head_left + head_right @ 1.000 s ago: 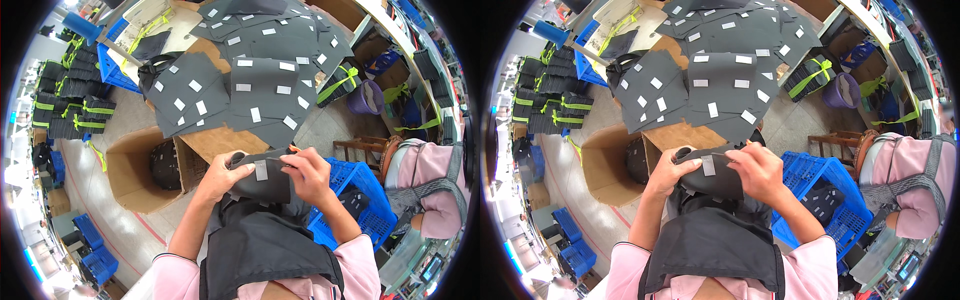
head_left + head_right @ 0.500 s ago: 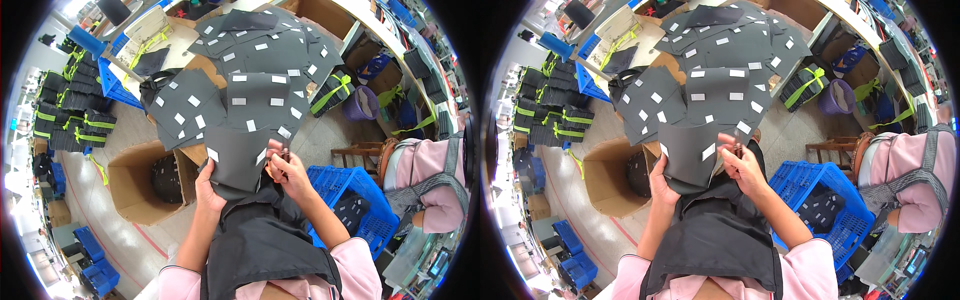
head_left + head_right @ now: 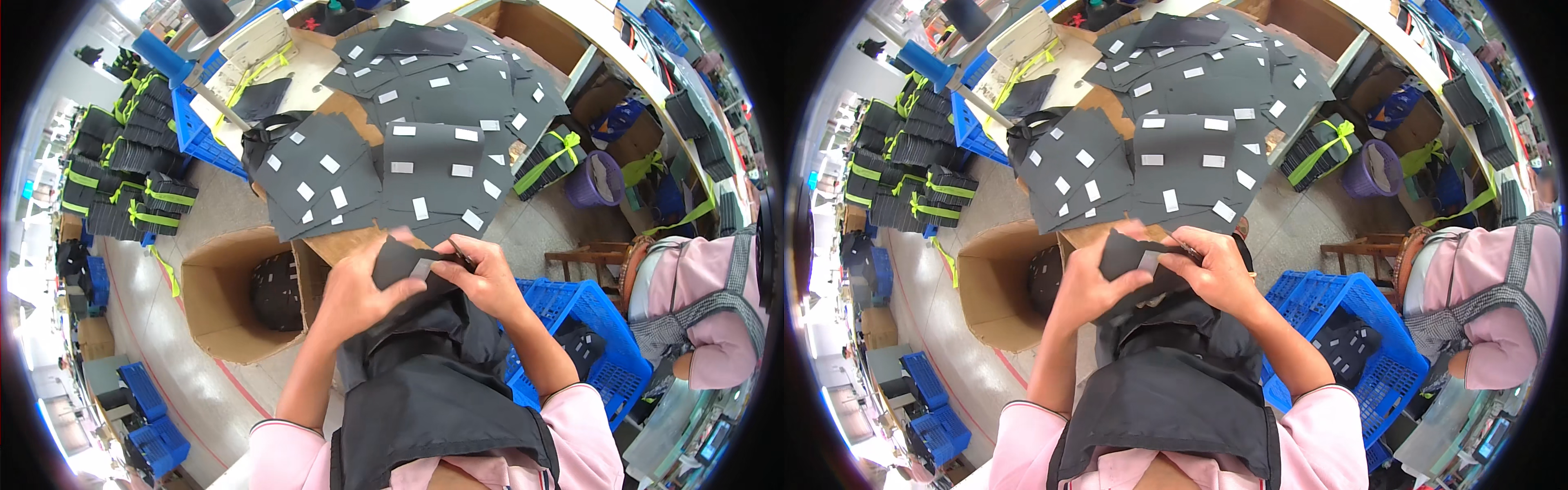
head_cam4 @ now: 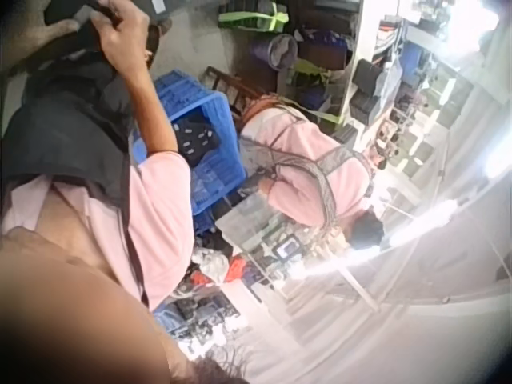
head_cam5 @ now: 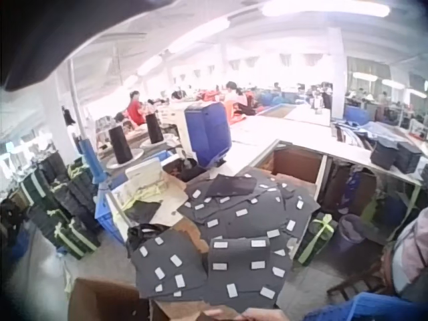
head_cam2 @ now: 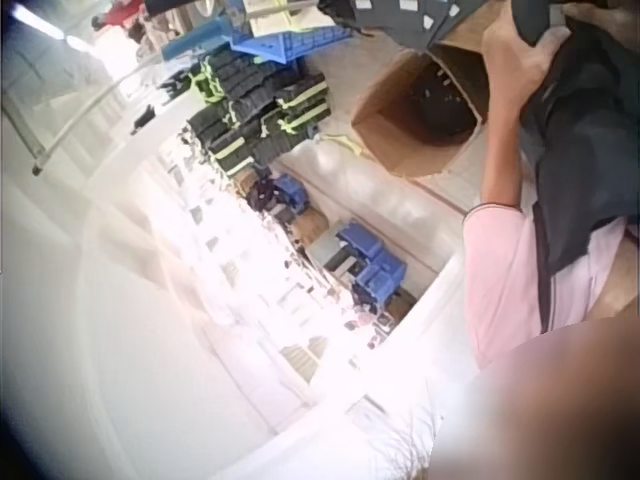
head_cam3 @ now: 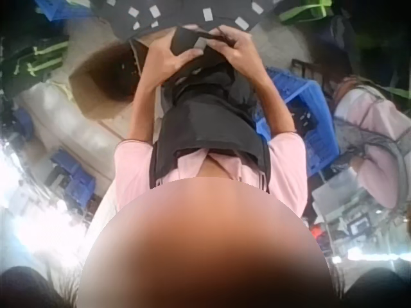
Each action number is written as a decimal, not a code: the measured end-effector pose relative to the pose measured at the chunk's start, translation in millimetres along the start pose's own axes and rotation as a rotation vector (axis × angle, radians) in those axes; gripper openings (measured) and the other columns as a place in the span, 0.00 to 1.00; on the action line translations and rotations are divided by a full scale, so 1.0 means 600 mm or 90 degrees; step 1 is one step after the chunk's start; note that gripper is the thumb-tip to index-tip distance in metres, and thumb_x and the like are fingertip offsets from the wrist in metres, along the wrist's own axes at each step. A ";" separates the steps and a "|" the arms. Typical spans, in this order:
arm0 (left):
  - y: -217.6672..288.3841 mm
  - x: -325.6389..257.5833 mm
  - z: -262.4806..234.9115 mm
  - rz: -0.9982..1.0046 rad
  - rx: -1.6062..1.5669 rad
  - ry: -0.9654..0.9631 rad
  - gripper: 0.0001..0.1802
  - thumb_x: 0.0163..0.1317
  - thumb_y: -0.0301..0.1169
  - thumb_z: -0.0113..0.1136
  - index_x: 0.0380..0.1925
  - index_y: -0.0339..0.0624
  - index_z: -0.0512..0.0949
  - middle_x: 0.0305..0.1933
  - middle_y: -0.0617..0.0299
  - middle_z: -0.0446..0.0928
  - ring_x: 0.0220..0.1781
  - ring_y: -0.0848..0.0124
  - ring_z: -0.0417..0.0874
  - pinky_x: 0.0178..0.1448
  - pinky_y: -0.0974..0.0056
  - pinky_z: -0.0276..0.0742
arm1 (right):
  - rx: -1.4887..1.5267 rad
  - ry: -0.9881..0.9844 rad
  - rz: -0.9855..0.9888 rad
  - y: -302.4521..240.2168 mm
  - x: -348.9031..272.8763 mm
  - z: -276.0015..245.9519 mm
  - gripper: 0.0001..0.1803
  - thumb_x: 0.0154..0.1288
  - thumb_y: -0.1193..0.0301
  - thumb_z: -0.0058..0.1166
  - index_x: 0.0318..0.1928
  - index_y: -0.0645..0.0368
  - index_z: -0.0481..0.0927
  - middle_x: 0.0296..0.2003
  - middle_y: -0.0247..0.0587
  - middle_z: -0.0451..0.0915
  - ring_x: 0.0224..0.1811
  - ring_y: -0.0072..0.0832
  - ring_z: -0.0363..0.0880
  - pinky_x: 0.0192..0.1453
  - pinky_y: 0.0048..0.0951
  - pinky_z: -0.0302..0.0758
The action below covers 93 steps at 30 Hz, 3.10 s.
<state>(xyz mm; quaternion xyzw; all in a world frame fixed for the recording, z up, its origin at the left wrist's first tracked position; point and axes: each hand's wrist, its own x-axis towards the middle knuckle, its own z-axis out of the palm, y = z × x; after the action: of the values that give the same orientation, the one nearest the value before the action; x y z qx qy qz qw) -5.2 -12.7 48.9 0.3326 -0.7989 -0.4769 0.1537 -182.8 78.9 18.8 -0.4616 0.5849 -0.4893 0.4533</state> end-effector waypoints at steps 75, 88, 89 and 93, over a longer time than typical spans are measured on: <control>-0.036 -0.022 0.055 -0.354 -0.535 -0.031 0.17 0.48 0.27 0.69 0.39 0.33 0.78 0.36 0.62 0.79 0.38 0.76 0.78 0.44 0.70 0.74 | -0.469 0.133 -0.415 0.033 -0.031 -0.014 0.15 0.43 0.73 0.64 0.36 0.54 0.79 0.25 0.31 0.70 0.20 0.27 0.69 0.24 0.26 0.66; -0.092 0.065 -0.110 -0.301 -0.450 0.179 0.30 0.40 0.25 0.72 0.46 0.39 0.71 0.38 0.58 0.77 0.40 0.64 0.79 0.49 0.61 0.75 | -0.283 0.243 -0.041 0.075 0.027 -0.055 0.22 0.47 0.75 0.64 0.46 0.57 0.75 0.28 0.36 0.69 0.23 0.24 0.68 0.30 0.25 0.69; -0.106 0.087 -0.143 -0.259 -0.463 0.187 0.33 0.42 0.26 0.71 0.51 0.36 0.69 0.40 0.55 0.76 0.44 0.62 0.78 0.52 0.59 0.74 | -0.284 0.248 -0.046 0.085 0.042 -0.061 0.22 0.47 0.75 0.64 0.46 0.57 0.75 0.28 0.36 0.69 0.23 0.24 0.68 0.30 0.25 0.69; -0.258 0.141 -0.214 -0.252 0.228 0.474 0.57 0.44 0.40 0.73 0.68 0.45 0.44 0.70 0.45 0.47 0.71 0.51 0.51 0.69 0.49 0.53 | -0.087 0.353 0.057 0.141 0.126 -0.066 0.23 0.50 0.72 0.63 0.49 0.60 0.74 0.25 0.27 0.62 0.25 0.17 0.61 0.29 0.21 0.62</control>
<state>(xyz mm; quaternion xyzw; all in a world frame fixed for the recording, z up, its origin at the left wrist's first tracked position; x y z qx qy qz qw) 64.7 -204.9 -27.0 0.6489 -0.6801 -0.1996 0.2767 -242.2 18.4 -66.6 -0.3134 0.7378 -0.5359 0.2649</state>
